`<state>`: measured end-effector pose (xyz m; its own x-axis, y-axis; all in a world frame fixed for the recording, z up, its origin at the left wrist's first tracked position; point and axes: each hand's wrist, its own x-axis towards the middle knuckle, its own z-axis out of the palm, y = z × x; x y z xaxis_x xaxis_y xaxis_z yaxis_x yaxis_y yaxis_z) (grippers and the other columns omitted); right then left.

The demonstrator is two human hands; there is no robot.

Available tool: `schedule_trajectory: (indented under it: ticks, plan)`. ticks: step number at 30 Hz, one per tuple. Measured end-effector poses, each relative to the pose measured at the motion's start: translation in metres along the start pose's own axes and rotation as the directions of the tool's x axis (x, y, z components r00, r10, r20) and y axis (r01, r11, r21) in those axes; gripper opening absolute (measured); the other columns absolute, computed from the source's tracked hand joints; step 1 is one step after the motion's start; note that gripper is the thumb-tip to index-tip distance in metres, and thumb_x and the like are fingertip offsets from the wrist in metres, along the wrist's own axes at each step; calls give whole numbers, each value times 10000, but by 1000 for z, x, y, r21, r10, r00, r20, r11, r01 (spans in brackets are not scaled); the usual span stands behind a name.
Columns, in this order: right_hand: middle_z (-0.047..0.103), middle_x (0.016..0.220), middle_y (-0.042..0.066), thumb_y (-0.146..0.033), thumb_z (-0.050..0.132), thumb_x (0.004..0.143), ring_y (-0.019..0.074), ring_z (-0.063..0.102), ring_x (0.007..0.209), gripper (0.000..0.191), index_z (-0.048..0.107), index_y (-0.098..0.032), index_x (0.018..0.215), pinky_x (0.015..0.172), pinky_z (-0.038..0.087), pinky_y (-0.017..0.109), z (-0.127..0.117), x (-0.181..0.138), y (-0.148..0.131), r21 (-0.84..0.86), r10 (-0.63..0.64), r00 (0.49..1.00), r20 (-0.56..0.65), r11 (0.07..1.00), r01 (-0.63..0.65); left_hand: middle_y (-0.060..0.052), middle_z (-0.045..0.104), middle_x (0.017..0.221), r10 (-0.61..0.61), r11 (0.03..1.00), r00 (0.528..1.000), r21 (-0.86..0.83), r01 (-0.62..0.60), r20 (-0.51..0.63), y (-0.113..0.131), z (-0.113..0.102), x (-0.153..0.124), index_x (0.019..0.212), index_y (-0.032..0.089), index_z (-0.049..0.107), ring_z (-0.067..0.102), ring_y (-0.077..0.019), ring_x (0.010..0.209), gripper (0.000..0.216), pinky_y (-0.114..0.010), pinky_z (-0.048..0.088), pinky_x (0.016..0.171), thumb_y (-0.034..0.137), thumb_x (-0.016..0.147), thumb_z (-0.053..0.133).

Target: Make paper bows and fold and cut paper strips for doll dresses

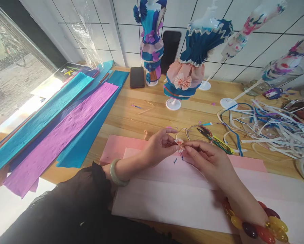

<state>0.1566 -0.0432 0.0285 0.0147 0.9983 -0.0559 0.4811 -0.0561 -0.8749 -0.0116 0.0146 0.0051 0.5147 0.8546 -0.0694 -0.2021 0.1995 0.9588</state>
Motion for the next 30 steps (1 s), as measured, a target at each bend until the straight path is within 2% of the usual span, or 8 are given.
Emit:
schedule_trajectory:
  ticks: [3, 6, 11, 15, 19, 25, 30]
  plan:
    - [687, 964, 71, -417, 581, 803, 208, 648, 802, 253, 659, -229, 953, 665, 558, 330, 2, -1, -1, 87, 64, 997, -32, 994, -61, -12, 611, 764, 16, 999, 997, 32, -18, 69, -2, 0, -1, 1080, 161, 499, 598, -104, 730, 434, -236, 474, 677, 230, 700, 698]
    - [687, 914, 71, -408, 584, 802, 199, 641, 766, 248, 661, -213, 934, 647, 557, 326, 5, -1, -2, 116, 68, 998, -12, 991, -66, -18, 611, 765, 7, 997, 994, 81, -16, 112, -3, 0, -2, 1047, 155, 531, 597, -103, 735, 386, -231, 474, 677, 250, 709, 691]
    - [680, 855, 45, -373, 560, 822, 170, 626, 734, 203, 665, -207, 877, 654, 539, 296, 7, -1, -2, 103, 53, 999, -7, 993, -52, -44, 638, 822, -10, 997, 995, 82, 2, 97, -3, 1, -2, 964, 139, 586, 607, -117, 764, 328, -260, 484, 730, 294, 698, 701]
    - [679, 846, 43, -378, 556, 822, 168, 626, 726, 203, 658, -206, 857, 624, 531, 279, 6, 0, -3, 114, 67, 998, -3, 991, -66, -56, 648, 839, -37, 999, 996, -24, 40, 82, 1, 1, -1, 887, 127, 603, 615, -132, 795, 289, -285, 486, 759, 303, 686, 716]
    - [679, 832, 47, -380, 565, 817, 171, 623, 734, 204, 663, -206, 855, 623, 533, 279, 6, 0, -3, 98, 58, 998, -5, 994, -57, -55, 650, 831, -81, 992, 995, -96, 87, 57, 5, 1, -1, 887, 120, 604, 616, -127, 773, 309, -292, 487, 747, 288, 666, 741]
    - [686, 918, 66, -425, 596, 794, 183, 643, 757, 312, 645, -196, 1000, 585, 552, 289, 9, -1, -2, 280, 138, 990, -10, 951, -129, -27, 624, 788, -70, 993, 994, -92, 78, 89, 0, 0, -1, 955, 133, 583, 605, -104, 744, 356, -257, 476, 717, 291, 676, 739]
    - [687, 801, 40, -427, 580, 801, 157, 622, 693, 261, 669, -190, 860, 609, 519, 264, 10, 0, -7, 124, 72, 997, -30, 990, -68, -15, 614, 771, -68, 995, 991, -65, 75, 112, -4, 0, -1, 993, 147, 558, 602, -104, 734, 415, -257, 468, 714, 318, 665, 745]
